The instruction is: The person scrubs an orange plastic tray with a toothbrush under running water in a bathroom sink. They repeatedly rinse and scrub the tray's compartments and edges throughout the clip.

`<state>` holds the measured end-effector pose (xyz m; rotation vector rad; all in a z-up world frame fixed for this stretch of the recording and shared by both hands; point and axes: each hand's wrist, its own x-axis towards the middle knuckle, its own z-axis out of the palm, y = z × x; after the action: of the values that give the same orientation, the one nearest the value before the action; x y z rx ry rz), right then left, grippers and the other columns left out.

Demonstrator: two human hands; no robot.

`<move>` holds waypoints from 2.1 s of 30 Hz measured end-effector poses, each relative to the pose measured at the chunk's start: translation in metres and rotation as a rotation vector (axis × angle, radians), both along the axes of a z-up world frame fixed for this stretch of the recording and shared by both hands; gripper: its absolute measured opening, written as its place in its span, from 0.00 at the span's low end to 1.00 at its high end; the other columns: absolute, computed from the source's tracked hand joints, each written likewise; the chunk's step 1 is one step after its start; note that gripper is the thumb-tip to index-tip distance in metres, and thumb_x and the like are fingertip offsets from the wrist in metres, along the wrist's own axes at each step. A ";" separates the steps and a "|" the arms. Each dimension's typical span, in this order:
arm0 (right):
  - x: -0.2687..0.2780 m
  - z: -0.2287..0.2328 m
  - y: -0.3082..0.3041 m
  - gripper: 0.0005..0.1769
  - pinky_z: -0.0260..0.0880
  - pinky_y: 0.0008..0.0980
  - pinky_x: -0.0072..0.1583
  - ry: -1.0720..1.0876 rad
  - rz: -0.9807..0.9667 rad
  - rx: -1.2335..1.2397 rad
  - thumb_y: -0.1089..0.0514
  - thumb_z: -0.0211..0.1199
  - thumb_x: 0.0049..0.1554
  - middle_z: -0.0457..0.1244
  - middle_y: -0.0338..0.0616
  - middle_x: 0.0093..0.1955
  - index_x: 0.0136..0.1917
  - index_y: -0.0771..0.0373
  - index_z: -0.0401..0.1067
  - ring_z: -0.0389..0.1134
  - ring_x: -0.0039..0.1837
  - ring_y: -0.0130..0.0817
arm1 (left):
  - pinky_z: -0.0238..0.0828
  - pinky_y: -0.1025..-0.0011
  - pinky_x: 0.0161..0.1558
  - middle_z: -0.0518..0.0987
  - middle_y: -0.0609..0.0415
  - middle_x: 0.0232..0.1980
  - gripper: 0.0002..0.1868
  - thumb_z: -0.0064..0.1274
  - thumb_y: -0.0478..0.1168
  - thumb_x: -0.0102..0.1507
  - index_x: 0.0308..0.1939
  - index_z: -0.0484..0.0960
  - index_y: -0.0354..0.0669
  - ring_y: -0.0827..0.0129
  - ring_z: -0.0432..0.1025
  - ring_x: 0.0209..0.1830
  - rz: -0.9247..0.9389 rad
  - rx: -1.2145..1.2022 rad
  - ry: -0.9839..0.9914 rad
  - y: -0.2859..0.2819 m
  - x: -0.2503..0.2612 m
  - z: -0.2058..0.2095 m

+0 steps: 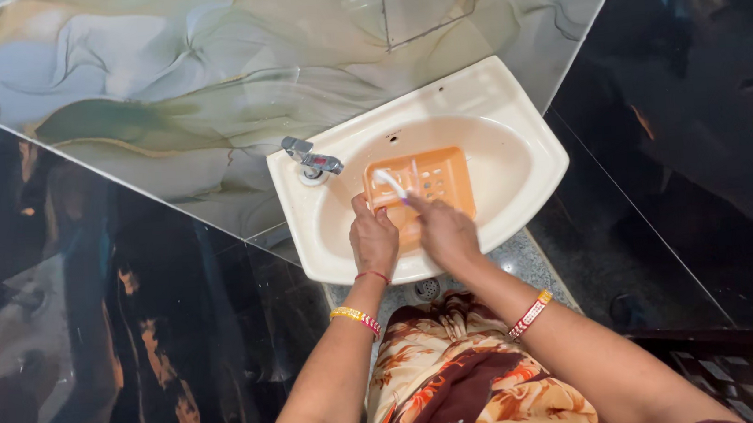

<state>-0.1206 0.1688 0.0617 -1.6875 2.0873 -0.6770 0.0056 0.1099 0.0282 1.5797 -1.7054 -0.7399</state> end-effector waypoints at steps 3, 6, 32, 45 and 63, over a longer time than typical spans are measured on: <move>-0.019 -0.001 -0.001 0.28 0.69 0.50 0.53 -0.004 -0.126 0.057 0.63 0.54 0.56 0.68 0.52 0.48 0.68 0.46 0.72 0.71 0.52 0.52 | 0.68 0.44 0.42 0.81 0.32 0.37 0.16 0.49 0.33 0.65 0.55 0.66 0.41 0.35 0.76 0.40 0.005 0.010 -0.014 -0.001 0.000 0.000; -0.017 -0.001 0.003 0.26 0.69 0.50 0.54 0.007 -0.092 0.044 0.61 0.56 0.58 0.67 0.53 0.47 0.68 0.44 0.72 0.70 0.51 0.52 | 0.67 0.43 0.42 0.81 0.33 0.37 0.15 0.49 0.34 0.65 0.54 0.65 0.40 0.35 0.76 0.40 -0.007 -0.024 -0.019 -0.002 0.000 -0.003; -0.043 0.033 0.035 0.20 0.71 0.49 0.52 0.102 -0.114 0.142 0.57 0.61 0.56 0.71 0.49 0.47 0.61 0.41 0.78 0.73 0.49 0.49 | 0.68 0.45 0.41 0.80 0.33 0.37 0.10 0.51 0.36 0.66 0.45 0.67 0.37 0.36 0.75 0.41 -0.063 -0.060 0.037 0.000 0.005 0.001; -0.033 0.035 0.042 0.21 0.70 0.48 0.51 0.139 -0.147 0.161 0.58 0.59 0.58 0.70 0.46 0.45 0.62 0.41 0.77 0.72 0.49 0.46 | 0.68 0.46 0.41 0.80 0.34 0.36 0.11 0.52 0.38 0.67 0.45 0.66 0.38 0.36 0.75 0.40 -0.078 -0.064 0.021 -0.003 0.005 0.000; -0.022 0.038 0.048 0.22 0.71 0.47 0.51 0.100 -0.056 0.075 0.58 0.59 0.57 0.70 0.47 0.44 0.64 0.43 0.77 0.73 0.46 0.47 | 0.70 0.50 0.39 0.81 0.38 0.34 0.21 0.62 0.45 0.61 0.44 0.67 0.38 0.40 0.76 0.37 -0.065 -0.069 0.047 -0.001 0.008 0.001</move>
<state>-0.1422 0.2165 0.1001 -1.6585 2.2072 -0.5344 0.0132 0.1092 0.0294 1.4545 -1.7367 -0.7370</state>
